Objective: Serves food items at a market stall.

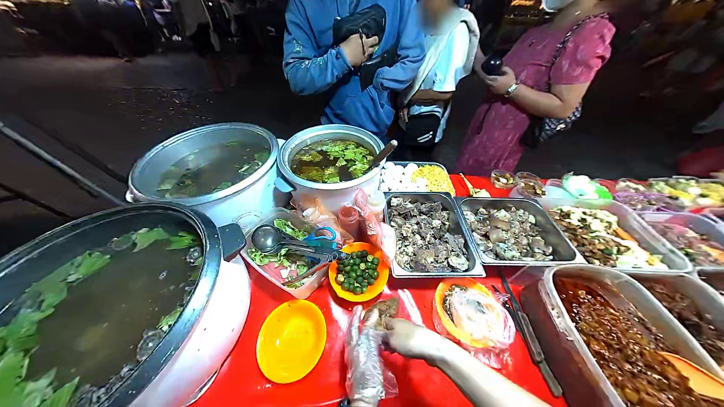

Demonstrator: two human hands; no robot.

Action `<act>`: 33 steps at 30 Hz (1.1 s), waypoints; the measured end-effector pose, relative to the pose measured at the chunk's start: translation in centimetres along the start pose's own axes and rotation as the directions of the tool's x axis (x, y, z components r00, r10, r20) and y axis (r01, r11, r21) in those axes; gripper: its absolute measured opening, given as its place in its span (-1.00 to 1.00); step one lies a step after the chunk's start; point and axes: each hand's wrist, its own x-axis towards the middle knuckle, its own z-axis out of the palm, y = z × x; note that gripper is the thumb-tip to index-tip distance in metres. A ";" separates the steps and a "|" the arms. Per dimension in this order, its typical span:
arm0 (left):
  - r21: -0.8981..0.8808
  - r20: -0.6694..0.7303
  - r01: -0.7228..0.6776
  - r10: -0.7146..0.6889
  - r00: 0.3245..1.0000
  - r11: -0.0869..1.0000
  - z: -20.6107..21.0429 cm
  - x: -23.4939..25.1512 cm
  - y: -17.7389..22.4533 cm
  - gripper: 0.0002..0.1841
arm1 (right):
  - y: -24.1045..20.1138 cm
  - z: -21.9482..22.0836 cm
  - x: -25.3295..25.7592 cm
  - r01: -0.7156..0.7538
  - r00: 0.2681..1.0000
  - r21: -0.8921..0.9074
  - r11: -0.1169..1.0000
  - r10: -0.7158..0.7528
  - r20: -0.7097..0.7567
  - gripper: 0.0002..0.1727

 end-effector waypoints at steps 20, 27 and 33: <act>0.652 0.432 0.074 -0.450 0.782 0.755 -2.4 8.7 -0.6 -0.63 | 4.4 2.6 5.8 0.076 0.935 -0.461 0.884 -0.224 -0.275 -0.63; 0.636 0.475 -0.085 -0.302 0.827 0.767 -3.0 10.1 -0.6 -0.73 | 4.9 3.0 6.0 0.114 0.896 -0.489 0.865 -0.302 -0.326 -0.57; 0.345 0.325 0.014 -0.133 0.936 0.938 -2.0 5.5 -4.4 -0.33 | 5.0 0.9 7.9 0.100 0.959 -0.176 0.979 -0.142 -0.247 -0.65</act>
